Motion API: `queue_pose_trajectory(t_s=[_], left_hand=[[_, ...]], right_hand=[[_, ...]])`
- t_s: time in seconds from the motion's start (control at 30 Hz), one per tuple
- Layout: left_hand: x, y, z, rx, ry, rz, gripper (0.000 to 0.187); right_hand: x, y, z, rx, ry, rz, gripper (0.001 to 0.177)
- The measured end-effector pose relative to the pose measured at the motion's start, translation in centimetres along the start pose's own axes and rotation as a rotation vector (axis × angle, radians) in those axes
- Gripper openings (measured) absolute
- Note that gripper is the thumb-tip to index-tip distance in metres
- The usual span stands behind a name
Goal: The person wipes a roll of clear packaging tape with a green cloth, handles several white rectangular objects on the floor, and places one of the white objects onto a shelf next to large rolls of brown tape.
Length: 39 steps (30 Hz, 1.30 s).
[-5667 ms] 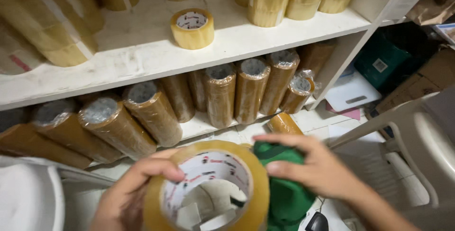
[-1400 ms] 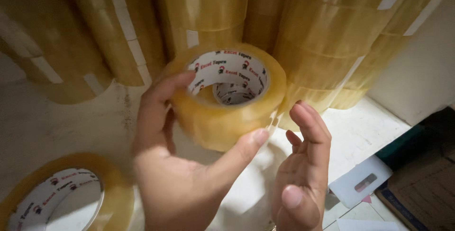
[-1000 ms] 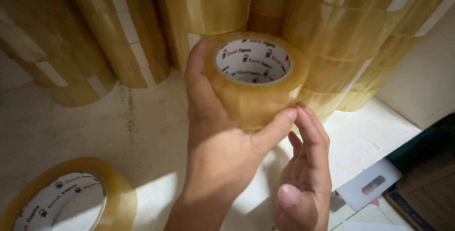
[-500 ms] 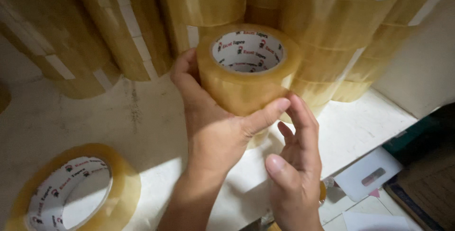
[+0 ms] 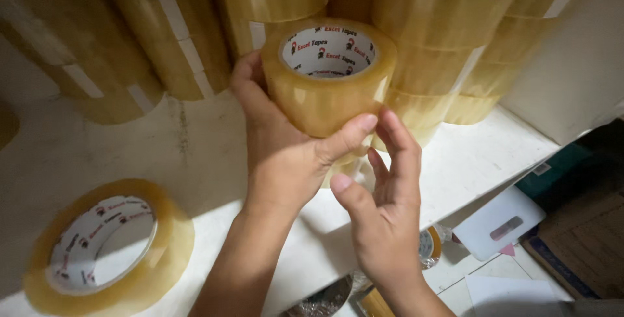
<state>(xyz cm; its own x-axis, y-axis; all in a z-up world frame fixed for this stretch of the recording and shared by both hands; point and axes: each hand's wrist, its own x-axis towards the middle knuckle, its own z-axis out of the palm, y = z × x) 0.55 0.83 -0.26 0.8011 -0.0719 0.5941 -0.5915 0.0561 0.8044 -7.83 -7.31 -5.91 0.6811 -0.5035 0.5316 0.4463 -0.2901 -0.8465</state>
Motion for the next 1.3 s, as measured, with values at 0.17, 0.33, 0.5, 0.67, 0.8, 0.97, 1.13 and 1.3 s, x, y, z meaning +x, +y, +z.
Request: queue_pose_trajectory(t_s=[0.17, 0.33, 0.5, 0.67, 0.8, 0.97, 1.13, 1.3], left_hand=[[-2.5, 0.2, -1.8, 0.426, -0.026, -0.016, 0.129], [-8.4, 4.4, -6.7, 0.804, -0.017, 0.011, 0.097], [-14.2, 5.5, -11.6, 0.850, 0.108, 0.400, 0.018], [-19.9, 7.3, -15.1, 0.841, 0.081, 0.315, 0.014], [-24.1, 9.7, -17.3, 0.762, 0.042, 0.270, 0.011], [-31.5, 12.2, -20.5, 0.710, -0.003, 0.077, 0.011], [-39.4, 12.3, -23.2, 0.636, -0.025, -0.065, 0.011], [-45.9, 8.2, -23.4, 0.572, -0.097, -0.379, 0.010]], right_hand=[[0.1, 0.3, 0.0, 0.030, 0.005, -0.026, 0.078], [-0.3, -0.5, -0.2, -0.049, 0.020, -0.018, 0.071], [-2.3, -0.6, -0.8, -0.071, 0.064, -0.053, 0.056], [-10.0, -2.3, -2.7, 0.036, 0.076, -0.023, 0.042], [-16.5, -3.7, -4.6, -0.014, 0.020, 0.110, 0.039], [-23.6, -5.5, -6.6, -0.134, -0.188, 0.393, 0.041], [-30.5, -3.6, -10.1, -0.241, -0.431, 0.690, 0.038], [-37.1, -3.7, -13.2, -0.573, -0.355, 0.915, 0.064]])
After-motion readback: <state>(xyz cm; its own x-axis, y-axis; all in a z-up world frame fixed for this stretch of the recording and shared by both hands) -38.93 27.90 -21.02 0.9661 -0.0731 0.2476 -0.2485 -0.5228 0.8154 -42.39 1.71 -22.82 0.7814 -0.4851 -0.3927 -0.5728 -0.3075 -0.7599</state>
